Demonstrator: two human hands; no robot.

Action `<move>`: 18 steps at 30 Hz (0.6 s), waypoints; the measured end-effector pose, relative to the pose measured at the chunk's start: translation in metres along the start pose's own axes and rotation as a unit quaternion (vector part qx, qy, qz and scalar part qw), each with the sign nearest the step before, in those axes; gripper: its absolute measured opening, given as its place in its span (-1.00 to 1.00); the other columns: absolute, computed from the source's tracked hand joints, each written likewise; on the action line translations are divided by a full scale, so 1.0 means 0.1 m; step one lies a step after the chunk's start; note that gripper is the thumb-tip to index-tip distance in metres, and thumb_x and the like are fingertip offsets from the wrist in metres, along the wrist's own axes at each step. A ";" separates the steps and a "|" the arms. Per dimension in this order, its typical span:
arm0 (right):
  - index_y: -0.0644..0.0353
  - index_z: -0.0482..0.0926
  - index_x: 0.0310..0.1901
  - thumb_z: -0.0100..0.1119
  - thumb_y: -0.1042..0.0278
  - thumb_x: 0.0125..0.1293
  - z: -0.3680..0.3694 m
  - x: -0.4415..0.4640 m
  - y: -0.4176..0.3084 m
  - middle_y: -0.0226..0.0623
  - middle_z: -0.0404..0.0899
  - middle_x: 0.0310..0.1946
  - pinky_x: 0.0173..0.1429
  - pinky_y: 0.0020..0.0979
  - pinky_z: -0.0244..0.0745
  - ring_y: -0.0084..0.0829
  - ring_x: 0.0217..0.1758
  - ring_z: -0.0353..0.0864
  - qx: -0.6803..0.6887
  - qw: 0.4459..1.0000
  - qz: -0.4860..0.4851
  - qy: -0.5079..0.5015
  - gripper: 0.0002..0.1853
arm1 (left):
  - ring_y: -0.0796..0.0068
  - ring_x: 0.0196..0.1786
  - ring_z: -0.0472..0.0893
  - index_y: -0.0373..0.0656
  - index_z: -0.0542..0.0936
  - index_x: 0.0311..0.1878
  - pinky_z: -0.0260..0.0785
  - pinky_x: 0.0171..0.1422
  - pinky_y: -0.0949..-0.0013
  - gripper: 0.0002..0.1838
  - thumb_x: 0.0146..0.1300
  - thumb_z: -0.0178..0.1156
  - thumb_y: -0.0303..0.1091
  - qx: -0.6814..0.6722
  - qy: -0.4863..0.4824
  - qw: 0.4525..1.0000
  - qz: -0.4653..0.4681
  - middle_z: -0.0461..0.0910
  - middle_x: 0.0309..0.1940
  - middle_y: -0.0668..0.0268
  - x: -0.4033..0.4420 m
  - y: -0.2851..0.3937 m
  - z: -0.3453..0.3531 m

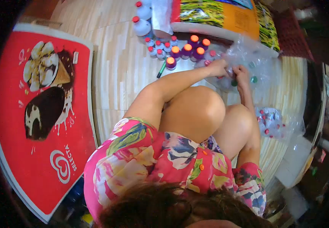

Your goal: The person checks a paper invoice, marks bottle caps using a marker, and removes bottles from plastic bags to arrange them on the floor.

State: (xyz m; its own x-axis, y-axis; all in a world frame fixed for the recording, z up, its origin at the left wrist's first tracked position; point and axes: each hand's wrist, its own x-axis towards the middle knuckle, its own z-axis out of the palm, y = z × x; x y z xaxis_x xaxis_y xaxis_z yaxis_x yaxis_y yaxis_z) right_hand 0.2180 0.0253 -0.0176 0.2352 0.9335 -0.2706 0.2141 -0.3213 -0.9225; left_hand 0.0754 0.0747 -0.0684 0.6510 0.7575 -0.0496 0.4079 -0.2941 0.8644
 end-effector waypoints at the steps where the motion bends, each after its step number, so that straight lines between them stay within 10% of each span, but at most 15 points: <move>1: 0.19 0.45 -0.53 0.15 0.44 0.13 -0.03 0.00 0.03 -0.42 0.44 -0.59 -0.44 -0.53 0.24 -0.59 -0.53 0.34 -0.014 1.000 -0.004 0.010 -0.87 | 0.27 -0.40 0.61 -0.28 0.61 -0.35 0.43 -0.26 0.25 -0.64 -0.17 0.35 -0.19 -0.030 -0.008 0.999 -0.016 0.61 -0.48 0.09 0.01 -0.01 0.00; 7: 0.27 0.47 -0.43 0.27 0.30 0.04 0.00 -0.03 0.14 -0.28 0.47 -0.55 -0.38 -0.37 0.30 -0.43 -0.48 0.42 -0.258 0.945 -0.175 -0.095 -0.77 | 0.52 -0.46 0.50 -0.30 0.61 -0.41 0.34 -0.34 0.38 -0.79 0.07 0.21 -0.30 -0.222 0.026 0.968 -0.114 0.56 -0.55 0.33 -0.14 -0.05 -0.15; 18: 0.21 0.45 -0.44 0.13 0.41 -0.02 0.24 -0.02 0.24 -0.06 0.52 -0.51 -0.34 -0.10 0.36 -0.03 -0.39 0.54 -0.359 0.910 -0.191 0.084 -0.89 | 0.60 -0.50 0.39 -0.21 0.56 -0.39 0.23 -0.43 0.44 -0.83 0.17 0.12 -0.30 -0.224 -0.052 0.971 -0.061 0.49 -0.56 0.42 -0.16 -0.09 -0.09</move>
State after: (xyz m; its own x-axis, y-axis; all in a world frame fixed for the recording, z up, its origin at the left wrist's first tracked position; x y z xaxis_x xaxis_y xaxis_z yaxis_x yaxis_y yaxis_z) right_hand 0.2001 0.0194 -0.0458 0.1421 0.9807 0.1345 0.8609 -0.0554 -0.5057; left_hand 0.0552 0.0705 -0.0704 0.6857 0.7013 -0.1949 0.1807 0.0953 0.9789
